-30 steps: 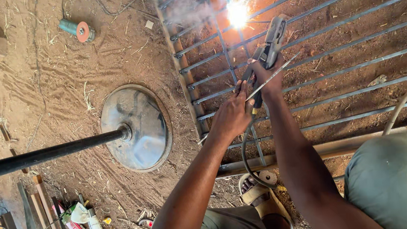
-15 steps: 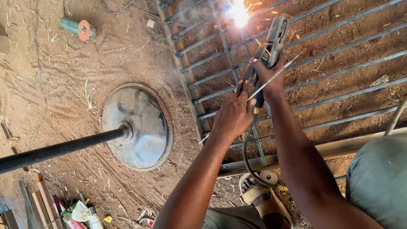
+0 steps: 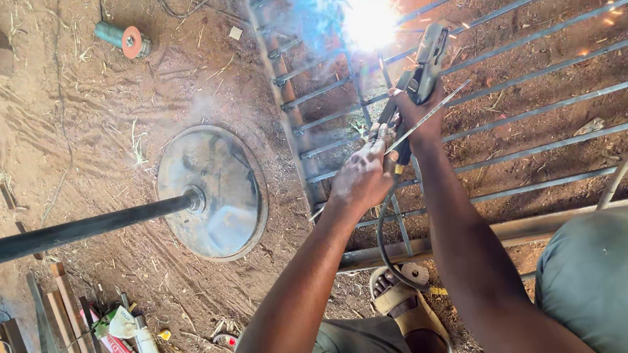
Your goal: The person arc-welds the joints of a metal grille laid on the ground, holding the electrode holder in one hand and positioning the welding rod with the other. They strike the arc, weld along the bars with sparks and smoke, pause to reposition the rod and holder, and continue welding successive joints across the grille.
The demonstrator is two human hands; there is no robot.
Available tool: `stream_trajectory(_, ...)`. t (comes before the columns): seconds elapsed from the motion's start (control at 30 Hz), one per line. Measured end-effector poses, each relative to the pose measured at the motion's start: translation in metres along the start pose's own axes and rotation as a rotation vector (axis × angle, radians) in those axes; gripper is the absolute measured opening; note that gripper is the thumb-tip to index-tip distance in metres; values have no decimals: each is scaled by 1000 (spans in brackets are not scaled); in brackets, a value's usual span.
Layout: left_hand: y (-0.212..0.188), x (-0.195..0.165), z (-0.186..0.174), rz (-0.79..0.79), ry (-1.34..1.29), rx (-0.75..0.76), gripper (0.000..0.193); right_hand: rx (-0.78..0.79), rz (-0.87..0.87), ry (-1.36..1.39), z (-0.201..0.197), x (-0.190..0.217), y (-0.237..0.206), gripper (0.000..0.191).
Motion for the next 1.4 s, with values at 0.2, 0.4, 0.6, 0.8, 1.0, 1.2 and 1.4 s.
stream_trajectory(0.2, -8, -6, -8, 275, 75, -319, 45, 31, -90, -45, 1, -3, 2, 61)
stream_trajectory(0.4, -3, -15, -60, 140, -160, -536, 20, 122, -394, -399, 25, 41, -5, 80)
stream_trajectory(0.6, -25, -18, -160, -7, -108, -1096, 21, 231, -600, -1226, 106, 114, -1, 78)
stream_trajectory(0.8, -113, -38, -199, 170, -424, -1392, 46, 315, -1103, -1898, 150, 162, 14, 45)
stream_trajectory(1.0, -137, -17, -209, 155, -516, -1479, 52, 217, -424, -2028, 97, 114, 4, 69)
stream_trajectory(1.2, -130, 2, -217, -4, -404, -1488, 54, 167, -329, -1949, 70, 71, 11, 75)
stream_trajectory(1.4, -131, 7, -220, 49, -693, -1579, 53, 81, -244, -2035, 81, 58, 37, 67)
Point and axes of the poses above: each hand's wrist, its own y-axis towards the middle knuckle, its own z-axis out of the palm, x = y × z, the point moved 1 cm from there along y, towards the middle knuckle, and after that the axes turned 12 degrees about z, right-handed, at the moved point
